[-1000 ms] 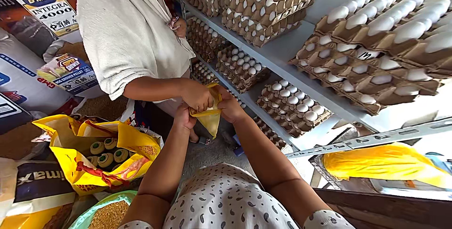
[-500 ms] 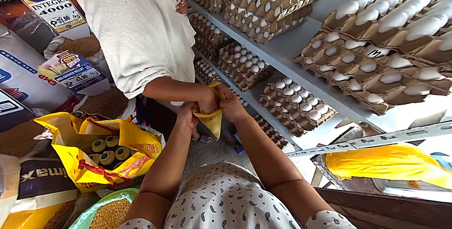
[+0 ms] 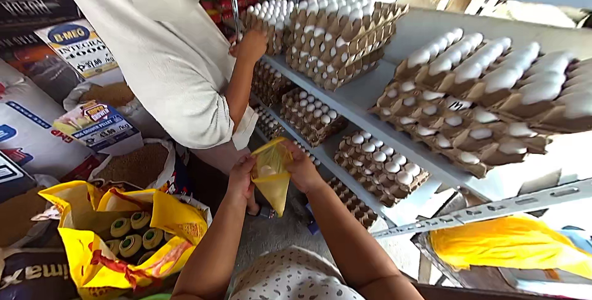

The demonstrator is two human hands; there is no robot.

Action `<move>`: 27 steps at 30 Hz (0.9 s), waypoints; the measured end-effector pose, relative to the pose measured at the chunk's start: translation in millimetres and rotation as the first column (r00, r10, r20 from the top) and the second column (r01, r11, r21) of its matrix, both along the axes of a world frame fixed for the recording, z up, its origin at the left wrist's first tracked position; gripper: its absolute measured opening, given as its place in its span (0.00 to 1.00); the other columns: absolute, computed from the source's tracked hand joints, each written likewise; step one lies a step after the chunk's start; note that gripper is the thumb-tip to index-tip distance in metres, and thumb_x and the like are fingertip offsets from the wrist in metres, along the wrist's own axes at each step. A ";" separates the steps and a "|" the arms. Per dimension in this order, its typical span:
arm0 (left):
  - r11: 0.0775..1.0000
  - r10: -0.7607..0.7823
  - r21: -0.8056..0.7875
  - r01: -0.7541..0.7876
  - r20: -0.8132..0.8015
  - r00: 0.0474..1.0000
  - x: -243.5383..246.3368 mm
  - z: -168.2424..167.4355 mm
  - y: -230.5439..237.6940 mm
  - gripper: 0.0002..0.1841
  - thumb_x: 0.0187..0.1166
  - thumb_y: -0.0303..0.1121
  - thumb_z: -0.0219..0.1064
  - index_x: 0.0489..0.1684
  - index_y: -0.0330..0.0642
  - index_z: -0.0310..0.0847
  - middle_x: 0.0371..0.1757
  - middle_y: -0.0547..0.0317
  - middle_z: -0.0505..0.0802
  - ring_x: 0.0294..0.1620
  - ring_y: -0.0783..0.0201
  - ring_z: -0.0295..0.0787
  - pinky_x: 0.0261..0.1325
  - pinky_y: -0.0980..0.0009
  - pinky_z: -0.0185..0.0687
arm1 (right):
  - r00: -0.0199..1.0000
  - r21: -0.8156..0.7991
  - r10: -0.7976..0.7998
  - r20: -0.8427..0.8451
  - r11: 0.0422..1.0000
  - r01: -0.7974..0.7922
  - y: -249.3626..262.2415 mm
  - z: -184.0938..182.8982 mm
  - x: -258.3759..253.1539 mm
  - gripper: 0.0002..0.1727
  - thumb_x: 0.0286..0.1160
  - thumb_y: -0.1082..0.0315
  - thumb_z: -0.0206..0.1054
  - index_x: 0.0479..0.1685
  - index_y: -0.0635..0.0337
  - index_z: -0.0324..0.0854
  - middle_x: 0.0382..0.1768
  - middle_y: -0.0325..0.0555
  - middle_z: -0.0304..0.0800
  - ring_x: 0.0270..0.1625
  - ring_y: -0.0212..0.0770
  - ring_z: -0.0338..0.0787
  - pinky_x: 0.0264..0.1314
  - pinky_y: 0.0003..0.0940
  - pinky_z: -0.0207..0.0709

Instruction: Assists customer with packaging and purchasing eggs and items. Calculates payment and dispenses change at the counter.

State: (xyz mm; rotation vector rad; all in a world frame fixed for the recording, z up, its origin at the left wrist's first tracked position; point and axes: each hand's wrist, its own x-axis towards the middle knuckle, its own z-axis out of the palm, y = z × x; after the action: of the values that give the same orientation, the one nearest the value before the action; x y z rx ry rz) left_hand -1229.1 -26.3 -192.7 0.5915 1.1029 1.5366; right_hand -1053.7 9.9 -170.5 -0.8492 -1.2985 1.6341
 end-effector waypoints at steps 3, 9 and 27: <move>1.000 -0.011 0.023 0.020 -0.321 0.947 -0.9 7.4 -5.5 0.09 0.87 0.28 0.63 0.50 0.31 0.87 0.40 0.55 0.94 0.40 0.68 0.91 0.48 0.70 0.89 | 0.998 0.002 -0.044 0.050 0.999 0.043 -4.4 6.3 1.1 0.44 0.55 0.92 0.53 0.84 0.62 0.65 0.72 0.57 0.80 0.66 0.42 0.87 0.64 0.40 0.86; 0.893 -0.408 -0.121 0.433 -0.625 0.666 13.9 25.7 -27.3 0.39 0.68 0.32 0.78 0.85 0.37 0.67 0.65 0.47 0.91 0.62 0.61 0.90 0.69 0.60 0.86 | 0.964 0.008 -0.184 0.190 0.983 0.186 -31.7 11.8 2.8 0.42 0.57 0.91 0.54 0.83 0.65 0.64 0.78 0.57 0.74 0.71 0.42 0.83 0.68 0.39 0.83; 0.504 -0.574 -0.188 0.843 -0.802 0.165 142.2 -17.4 -138.8 0.10 0.79 0.32 0.68 0.49 0.37 0.90 0.42 0.59 0.96 0.45 0.75 0.92 0.56 0.72 0.88 | 0.819 0.272 -0.534 0.211 0.837 0.476 -249.4 -150.9 83.7 0.79 0.27 0.34 0.92 0.85 0.75 0.54 0.79 0.68 0.71 0.82 0.51 0.73 0.88 0.48 0.66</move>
State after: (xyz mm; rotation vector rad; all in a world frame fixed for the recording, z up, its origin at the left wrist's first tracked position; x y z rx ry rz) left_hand -1086.9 -165.1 -210.0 1.8990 0.9083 0.4569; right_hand -969.9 -239.5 -321.4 -1.2072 -1.2601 0.9599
